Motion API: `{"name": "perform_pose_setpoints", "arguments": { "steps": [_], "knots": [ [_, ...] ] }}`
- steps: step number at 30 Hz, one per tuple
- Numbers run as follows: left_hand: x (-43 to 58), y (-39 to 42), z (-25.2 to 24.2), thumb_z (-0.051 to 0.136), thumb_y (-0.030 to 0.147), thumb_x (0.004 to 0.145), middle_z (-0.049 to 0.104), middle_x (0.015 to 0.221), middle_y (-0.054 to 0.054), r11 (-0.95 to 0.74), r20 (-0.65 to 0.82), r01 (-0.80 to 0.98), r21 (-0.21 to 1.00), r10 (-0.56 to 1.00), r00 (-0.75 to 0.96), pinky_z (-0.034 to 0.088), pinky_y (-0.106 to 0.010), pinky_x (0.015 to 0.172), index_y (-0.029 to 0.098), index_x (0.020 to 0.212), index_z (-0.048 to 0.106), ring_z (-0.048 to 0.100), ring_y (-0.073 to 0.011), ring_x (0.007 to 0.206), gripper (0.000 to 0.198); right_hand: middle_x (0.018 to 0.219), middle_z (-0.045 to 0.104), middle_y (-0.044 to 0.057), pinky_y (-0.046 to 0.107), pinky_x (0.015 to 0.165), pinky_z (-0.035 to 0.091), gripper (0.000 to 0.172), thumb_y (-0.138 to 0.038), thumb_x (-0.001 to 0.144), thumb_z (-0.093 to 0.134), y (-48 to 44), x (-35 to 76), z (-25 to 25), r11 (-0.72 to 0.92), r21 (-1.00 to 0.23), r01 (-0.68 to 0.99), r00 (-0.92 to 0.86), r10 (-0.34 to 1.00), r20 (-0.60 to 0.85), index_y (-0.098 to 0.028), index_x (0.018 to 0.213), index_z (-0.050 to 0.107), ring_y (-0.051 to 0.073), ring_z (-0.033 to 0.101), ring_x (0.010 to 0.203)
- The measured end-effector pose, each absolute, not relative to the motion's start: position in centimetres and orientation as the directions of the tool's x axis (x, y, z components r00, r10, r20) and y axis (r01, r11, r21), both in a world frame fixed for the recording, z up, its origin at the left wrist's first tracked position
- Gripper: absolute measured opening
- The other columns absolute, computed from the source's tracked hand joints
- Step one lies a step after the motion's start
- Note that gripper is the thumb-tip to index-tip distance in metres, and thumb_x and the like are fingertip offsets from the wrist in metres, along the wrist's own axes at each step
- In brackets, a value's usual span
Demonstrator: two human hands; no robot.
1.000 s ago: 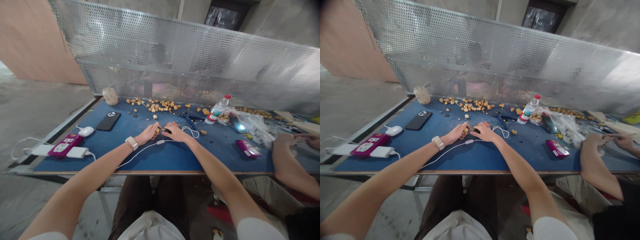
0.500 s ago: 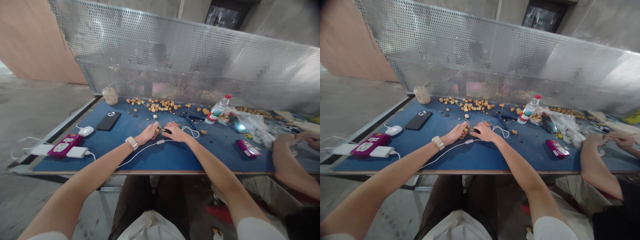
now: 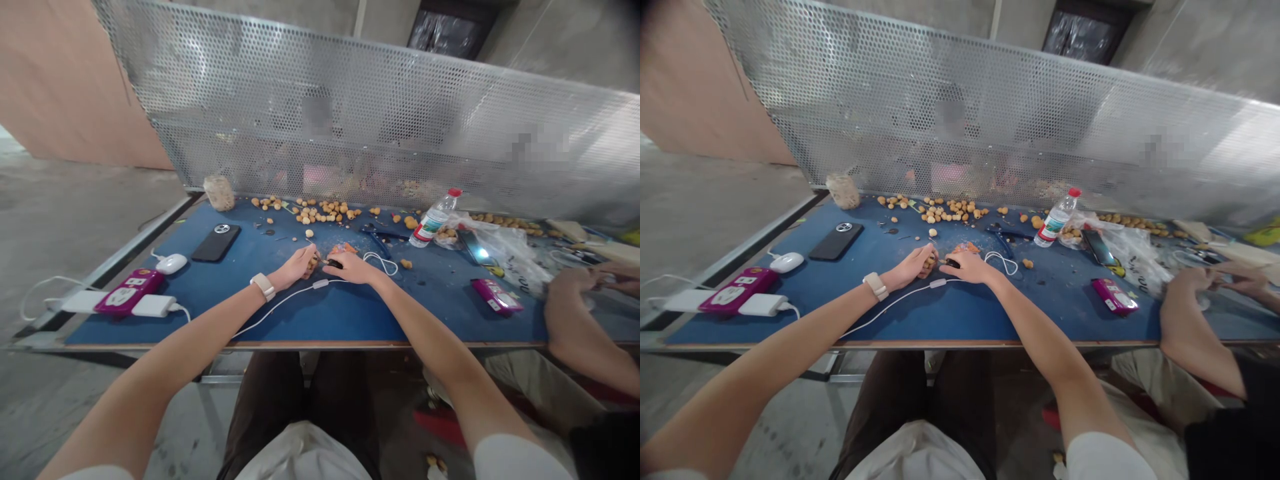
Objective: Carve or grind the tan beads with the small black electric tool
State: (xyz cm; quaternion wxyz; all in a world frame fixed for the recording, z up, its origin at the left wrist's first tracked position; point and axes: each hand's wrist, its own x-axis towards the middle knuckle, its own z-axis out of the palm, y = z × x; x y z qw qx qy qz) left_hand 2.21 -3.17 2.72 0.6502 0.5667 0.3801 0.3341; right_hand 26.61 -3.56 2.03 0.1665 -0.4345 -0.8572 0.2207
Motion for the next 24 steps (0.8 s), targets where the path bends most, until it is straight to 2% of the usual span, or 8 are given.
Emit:
{"name": "perform_pose_setpoints", "arguments": {
  "steps": [5, 17, 24],
  "knots": [
    [2.30, -3.34, 3.01, 0.047, 0.057, 0.127, 0.040, 0.068, 0.008, 0.155, -0.132, -0.009, 0.988, 0.867, 0.480, 0.026, -0.017, 0.049, 0.021, 0.096, 0.058, 0.030, -0.0082, 0.052, 0.048, 0.094, 0.070, 0.005, 0.035, 0.083, 0.040, 0.059, -0.075, 0.122, 0.057, -3.72, 26.62, 2.19, 0.525, -0.517, 0.676, -0.569, 0.818, 0.088, -0.023, 0.097, 0.065, 0.023, 0.063, 0.088],
    [2.33, -3.30, 2.85, 0.053, 0.063, 0.126, 0.042, 0.067, 0.007, 0.133, -0.109, -0.021, 0.991, 0.883, 0.456, 0.026, -0.018, 0.047, 0.021, 0.090, 0.058, 0.033, -0.0084, 0.050, 0.055, 0.093, 0.070, 0.005, 0.034, 0.081, 0.038, 0.047, -0.063, 0.122, 0.064, -4.02, 26.39, 2.64, 0.507, -0.483, 0.714, -0.561, 0.827, 0.039, -0.022, 0.101, 0.068, 0.023, 0.063, 0.086],
    [2.24, -3.17, 2.70, 0.055, 0.064, 0.125, 0.042, 0.067, 0.008, 0.122, -0.083, -0.052, 0.991, 0.878, 0.472, 0.025, -0.017, 0.048, 0.021, 0.093, 0.059, 0.031, -0.0078, 0.050, 0.053, 0.093, 0.072, 0.006, 0.033, 0.080, 0.035, 0.046, -0.062, 0.122, 0.066, -4.13, 26.21, 2.64, 0.517, -0.435, 0.737, -0.564, 0.826, 0.025, -0.021, 0.103, 0.073, 0.022, 0.062, 0.086]
  ]
}}
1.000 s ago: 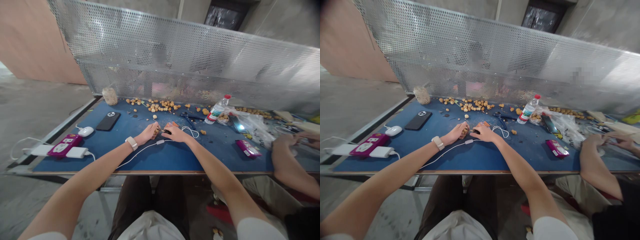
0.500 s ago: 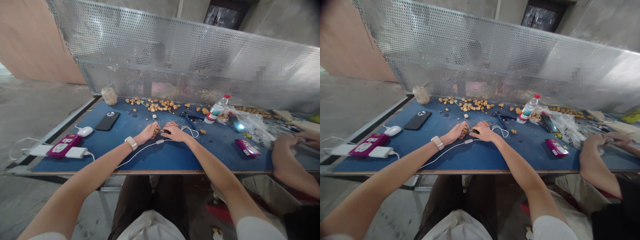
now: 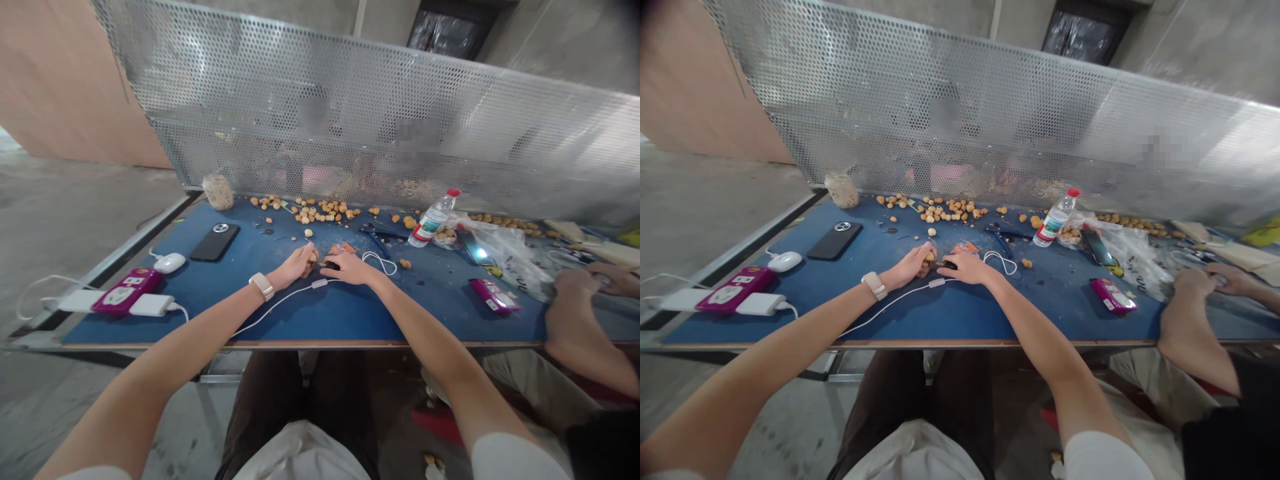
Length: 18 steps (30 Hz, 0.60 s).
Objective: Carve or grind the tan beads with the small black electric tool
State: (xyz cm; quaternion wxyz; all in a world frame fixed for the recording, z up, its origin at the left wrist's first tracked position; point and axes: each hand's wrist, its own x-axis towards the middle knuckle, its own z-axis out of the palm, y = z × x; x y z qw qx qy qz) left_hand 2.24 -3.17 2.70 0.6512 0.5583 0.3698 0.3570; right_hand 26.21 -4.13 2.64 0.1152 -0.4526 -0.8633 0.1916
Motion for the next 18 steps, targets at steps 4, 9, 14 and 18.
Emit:
{"name": "perform_pose_setpoints", "arguments": {
  "steps": [4, 9, 14, 18],
  "knots": [
    [2.23, -3.16, 2.73, 0.054, 0.065, 0.125, 0.042, 0.067, 0.008, 0.129, -0.092, -0.046, 0.991, 0.877, 0.471, 0.024, -0.018, 0.048, 0.021, 0.092, 0.059, 0.031, -0.0077, 0.049, 0.055, 0.094, 0.073, 0.006, 0.033, 0.080, 0.034, 0.045, -0.061, 0.122, 0.066, -4.22, 26.16, 2.69, 0.515, -0.420, 0.748, -0.558, 0.829, 0.022, -0.020, 0.106, 0.075, 0.022, 0.061, 0.085],
    [2.20, -3.19, 2.82, 0.057, 0.069, 0.123, 0.042, 0.067, 0.007, 0.135, -0.096, -0.046, 0.990, 0.871, 0.482, 0.024, -0.019, 0.049, 0.021, 0.090, 0.060, 0.032, -0.0076, 0.050, 0.058, 0.098, 0.077, 0.008, 0.033, 0.080, 0.036, 0.043, -0.060, 0.123, 0.064, -4.31, 26.11, 2.79, 0.519, -0.429, 0.739, -0.562, 0.827, 0.031, -0.020, 0.110, 0.077, 0.023, 0.063, 0.087],
    [2.21, -3.19, 2.92, 0.057, 0.071, 0.123, 0.044, 0.067, 0.006, 0.147, -0.111, -0.042, 0.988, 0.877, 0.468, 0.025, -0.018, 0.048, 0.021, 0.089, 0.060, 0.033, -0.0072, 0.049, 0.061, 0.093, 0.074, 0.006, 0.033, 0.080, 0.036, 0.043, -0.060, 0.122, 0.066, -4.44, 25.99, 2.96, 0.520, -0.427, 0.740, -0.566, 0.824, 0.022, -0.021, 0.107, 0.075, 0.022, 0.062, 0.084],
    [2.26, -3.22, 3.06, 0.054, 0.072, 0.123, 0.051, 0.070, 0.003, 0.168, -0.142, -0.014, 0.986, 0.875, 0.463, 0.024, -0.018, 0.047, 0.021, 0.089, 0.059, 0.033, -0.0064, 0.048, 0.062, 0.095, 0.075, 0.007, 0.033, 0.080, 0.037, 0.050, -0.066, 0.123, 0.062, -4.42, 25.97, 2.91, 0.520, -0.448, 0.727, -0.568, 0.823, 0.033, -0.021, 0.107, 0.075, 0.023, 0.064, 0.087]
  ]
}}
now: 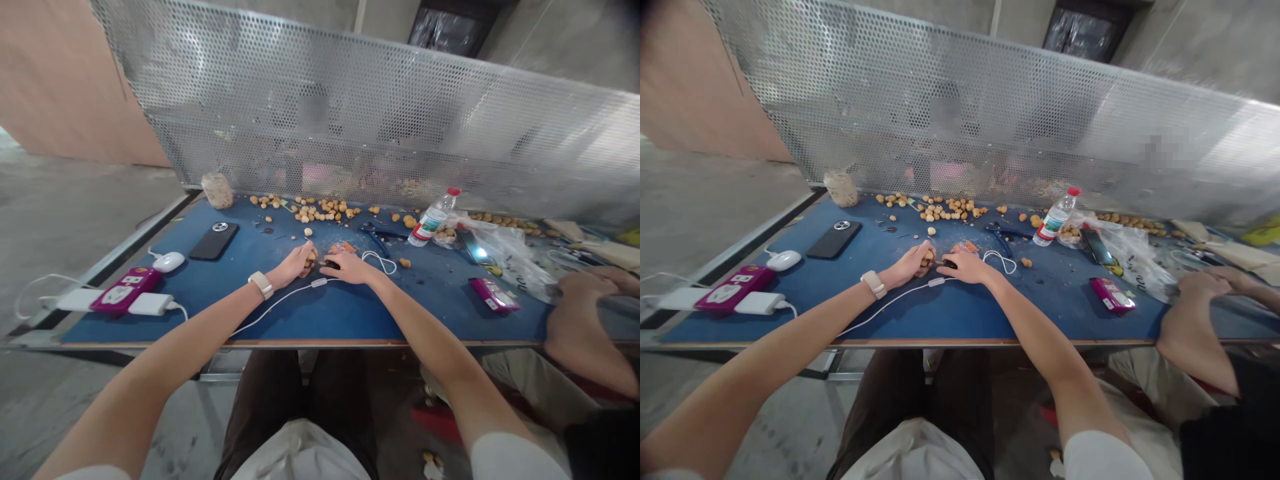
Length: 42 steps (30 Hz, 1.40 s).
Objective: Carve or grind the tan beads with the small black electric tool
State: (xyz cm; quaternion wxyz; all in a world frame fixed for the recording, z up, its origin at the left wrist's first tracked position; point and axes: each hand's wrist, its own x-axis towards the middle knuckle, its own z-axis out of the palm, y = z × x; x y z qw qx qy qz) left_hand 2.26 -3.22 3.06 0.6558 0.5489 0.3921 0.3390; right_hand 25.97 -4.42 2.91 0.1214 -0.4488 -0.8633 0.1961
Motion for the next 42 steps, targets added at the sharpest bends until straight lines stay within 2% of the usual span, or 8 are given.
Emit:
{"name": "perform_pose_setpoints", "arguments": {
  "steps": [9, 15, 18, 21, 24, 32, 36, 42],
  "knots": [
    [1.98, -3.16, 2.93, 0.056, 0.079, 0.120, 0.053, 0.074, 0.003, 0.139, -0.108, -0.022, 0.990, 0.853, 0.511, 0.023, -0.017, 0.046, 0.020, 0.091, 0.059, 0.032, -0.0050, 0.048, 0.065, 0.093, 0.075, 0.006, 0.033, 0.081, 0.037, 0.048, -0.064, 0.123, 0.065, -4.55, 25.73, 3.05, 0.501, -0.412, 0.761, -0.544, 0.839, 0.017, -0.021, 0.105, 0.076, 0.022, 0.061, 0.083],
    [1.99, -2.87, 2.42, 0.080, 0.060, 0.114, 0.043, 0.070, 0.009, 0.144, -0.117, -0.015, 0.989, 0.856, 0.503, 0.025, -0.016, 0.047, 0.023, 0.090, 0.055, 0.032, -0.0051, 0.050, 0.051, 0.093, 0.075, 0.005, 0.033, 0.081, 0.036, 0.037, -0.053, 0.123, 0.068, -4.74, 25.57, 3.38, 0.490, -0.404, 0.772, -0.534, 0.845, 0.004, -0.021, 0.107, 0.076, 0.021, 0.061, 0.081],
    [2.11, -2.87, 2.37, 0.076, 0.053, 0.117, 0.041, 0.068, 0.009, 0.140, -0.111, -0.021, 0.990, 0.856, 0.505, 0.025, -0.016, 0.047, 0.022, 0.088, 0.056, 0.032, -0.0057, 0.050, 0.047, 0.093, 0.075, 0.006, 0.033, 0.080, 0.036, 0.041, -0.056, 0.124, 0.066, -4.65, 25.66, 3.28, 0.505, -0.417, 0.755, -0.549, 0.836, 0.018, -0.021, 0.105, 0.074, 0.022, 0.063, 0.083],
    [2.26, -2.90, 2.41, 0.072, 0.054, 0.119, 0.037, 0.066, 0.010, 0.143, -0.101, -0.050, 0.988, 0.867, 0.488, 0.024, -0.016, 0.047, 0.021, 0.087, 0.058, 0.031, -0.0059, 0.050, 0.049, 0.094, 0.076, 0.007, 0.033, 0.080, 0.037, 0.046, -0.061, 0.124, 0.063, -4.50, 25.80, 3.02, 0.517, -0.429, 0.741, -0.558, 0.829, 0.034, -0.021, 0.105, 0.074, 0.022, 0.064, 0.084],
    [2.34, -2.93, 2.49, 0.073, 0.056, 0.119, 0.035, 0.064, 0.011, 0.157, -0.102, -0.080, 0.984, 0.879, 0.467, 0.024, -0.017, 0.048, 0.021, 0.087, 0.059, 0.031, -0.0061, 0.049, 0.049, 0.097, 0.078, 0.008, 0.032, 0.080, 0.038, 0.043, -0.059, 0.124, 0.064, -4.44, 25.85, 2.85, 0.514, -0.421, 0.748, -0.553, 0.833, 0.034, -0.020, 0.108, 0.076, 0.023, 0.066, 0.087],
    [2.29, -3.42, 2.97, 0.071, 0.051, 0.118, 0.053, 0.077, 0.005, 0.110, -0.057, -0.090, 0.990, 0.890, 0.452, 0.028, -0.016, 0.049, 0.020, 0.097, 0.063, 0.043, -0.0067, 0.053, 0.039, 0.097, 0.075, 0.007, 0.032, 0.080, 0.037, 0.040, -0.056, 0.124, 0.066, -4.51, 25.86, 2.96, 0.512, -0.414, 0.752, -0.552, 0.833, 0.028, -0.020, 0.107, 0.074, 0.023, 0.066, 0.088],
    [2.29, -3.66, 3.07, 0.069, 0.051, 0.119, 0.057, 0.082, 0.003, 0.085, -0.033, -0.099, 0.991, 0.895, 0.444, 0.030, -0.016, 0.050, 0.020, 0.100, 0.064, 0.047, -0.0076, 0.057, 0.037, 0.094, 0.074, 0.006, 0.032, 0.079, 0.035, 0.043, -0.058, 0.123, 0.067, -4.44, 25.99, 2.78, 0.509, -0.404, 0.760, -0.547, 0.837, 0.026, -0.020, 0.104, 0.073, 0.023, 0.064, 0.086],
    [2.45, -3.46, 2.85, 0.068, 0.058, 0.120, 0.051, 0.079, 0.005, 0.148, -0.077, -0.116, 0.982, 0.881, 0.466, 0.027, -0.017, 0.049, 0.018, 0.102, 0.067, 0.038, -0.0061, 0.052, 0.044, 0.093, 0.075, 0.007, 0.033, 0.079, 0.037, 0.050, -0.065, 0.124, 0.062, -4.44, 25.99, 2.76, 0.517, -0.428, 0.741, -0.555, 0.831, 0.043, -0.021, 0.105, 0.074, 0.023, 0.064, 0.085]
  ]
}}
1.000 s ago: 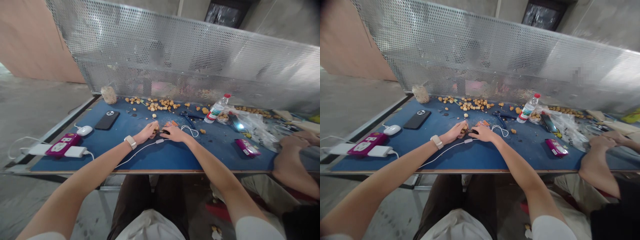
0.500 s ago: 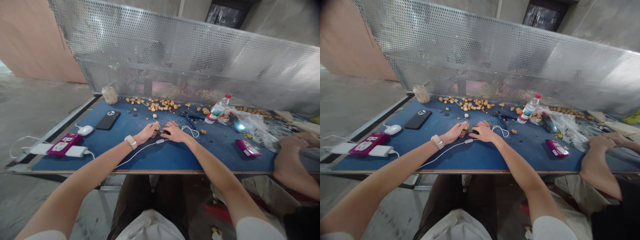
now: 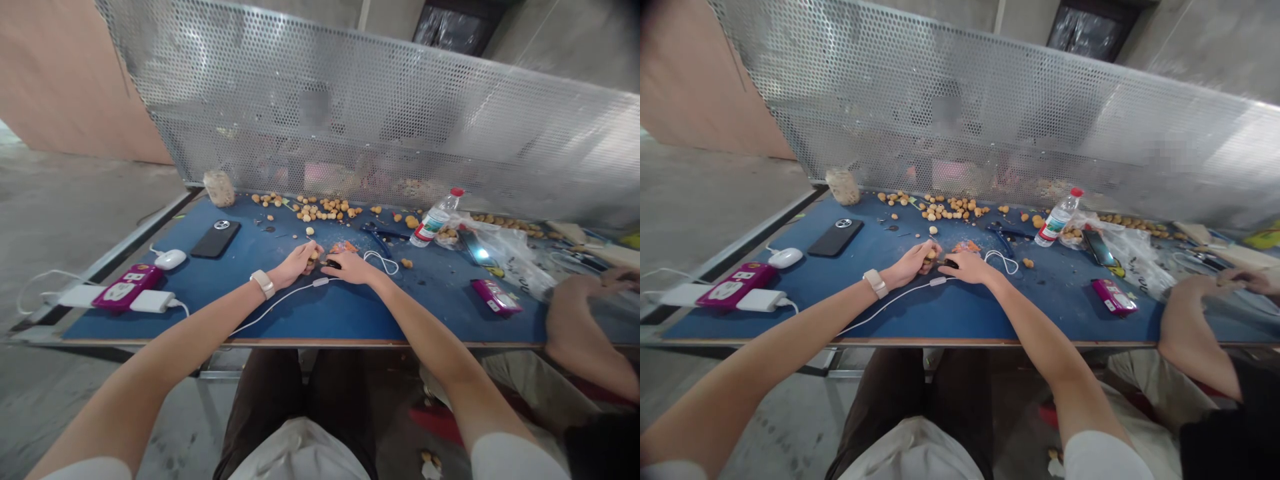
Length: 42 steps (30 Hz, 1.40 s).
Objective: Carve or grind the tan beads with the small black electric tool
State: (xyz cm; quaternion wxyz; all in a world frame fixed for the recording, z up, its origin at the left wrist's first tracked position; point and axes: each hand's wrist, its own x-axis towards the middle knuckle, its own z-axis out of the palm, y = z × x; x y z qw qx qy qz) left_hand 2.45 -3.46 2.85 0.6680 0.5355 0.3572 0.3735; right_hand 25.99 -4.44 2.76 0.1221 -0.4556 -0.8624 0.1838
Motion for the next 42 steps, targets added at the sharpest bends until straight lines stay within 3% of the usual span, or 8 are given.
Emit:
{"name": "perform_pose_setpoints", "arguments": {
  "steps": [5, 16, 25, 33, 38, 42],
  "knots": [
    [2.4, -3.3, 2.7, 0.078, 0.058, 0.115, 0.050, 0.076, 0.006, 0.164, -0.082, -0.128, 0.978, 0.869, 0.488, 0.026, -0.017, 0.048, 0.018, 0.098, 0.065, 0.035, -0.0048, 0.051, 0.045, 0.095, 0.078, 0.008, 0.034, 0.080, 0.038, 0.049, -0.064, 0.124, 0.061, -4.4, 26.0, 2.8, 0.522, -0.427, 0.739, -0.558, 0.828, 0.046, -0.021, 0.107, 0.075, 0.024, 0.066, 0.086],
    [2.3, -3.5, 3.8, 0.080, 0.057, 0.115, 0.050, 0.076, 0.006, 0.311, -0.173, -0.228, 0.923, 0.862, 0.476, 0.025, -0.017, 0.047, 0.018, 0.097, 0.064, 0.033, -0.0048, 0.050, 0.046, 0.095, 0.074, 0.006, 0.033, 0.079, 0.036, 0.044, -0.060, 0.124, 0.062, -4.2, 26.1, 2.6, 0.520, -0.408, 0.751, -0.560, 0.828, 0.024, -0.021, 0.106, 0.072, 0.023, 0.063, 0.086],
    [2.5, -3.6, 3.9, 0.080, 0.063, 0.114, 0.053, 0.077, 0.006, 0.290, -0.148, -0.232, 0.928, 0.863, 0.484, 0.023, -0.017, 0.047, 0.019, 0.094, 0.061, 0.030, -0.0044, 0.050, 0.052, 0.096, 0.075, 0.008, 0.035, 0.082, 0.036, 0.048, -0.063, 0.124, 0.060, -4.3, 26.2, 2.5, 0.515, -0.409, 0.753, -0.551, 0.834, 0.033, -0.021, 0.106, 0.073, 0.024, 0.064, 0.089],
    [2.5, -3.7, 4.1, 0.078, 0.068, 0.114, 0.045, 0.071, 0.007, 0.268, -0.140, -0.197, 0.943, 0.858, 0.494, 0.024, -0.017, 0.048, 0.018, 0.088, 0.063, 0.031, -0.0051, 0.051, 0.059, 0.098, 0.076, 0.009, 0.035, 0.082, 0.038, 0.044, -0.060, 0.124, 0.062, -4.5, 26.0, 2.8, 0.516, -0.391, 0.762, -0.546, 0.837, 0.039, -0.021, 0.110, 0.075, 0.026, 0.066, 0.091],
    [2.5, -3.3, 3.6, 0.079, 0.064, 0.115, 0.044, 0.068, 0.007, 0.267, -0.154, -0.199, 0.943, 0.880, 0.448, 0.026, -0.017, 0.048, 0.020, 0.087, 0.060, 0.034, -0.0063, 0.051, 0.056, 0.101, 0.077, 0.009, 0.035, 0.083, 0.039, 0.045, -0.062, 0.124, 0.061, -4.3, 26.2, 2.7, 0.502, -0.406, 0.764, -0.538, 0.842, 0.030, -0.021, 0.110, 0.075, 0.026, 0.067, 0.092],
    [2.4, -2.9, 3.0, 0.079, 0.052, 0.115, 0.045, 0.068, 0.007, 0.211, -0.122, -0.170, 0.963, 0.899, 0.421, 0.028, -0.019, 0.050, 0.021, 0.087, 0.059, 0.039, -0.0072, 0.052, 0.047, 0.106, 0.079, 0.011, 0.039, 0.094, 0.046, 0.047, -0.063, 0.124, 0.060, -4.1, 26.8, 2.8, 0.515, -0.405, 0.755, -0.545, 0.837, 0.050, -0.020, 0.111, 0.076, 0.028, 0.070, 0.096]
  ]
}}
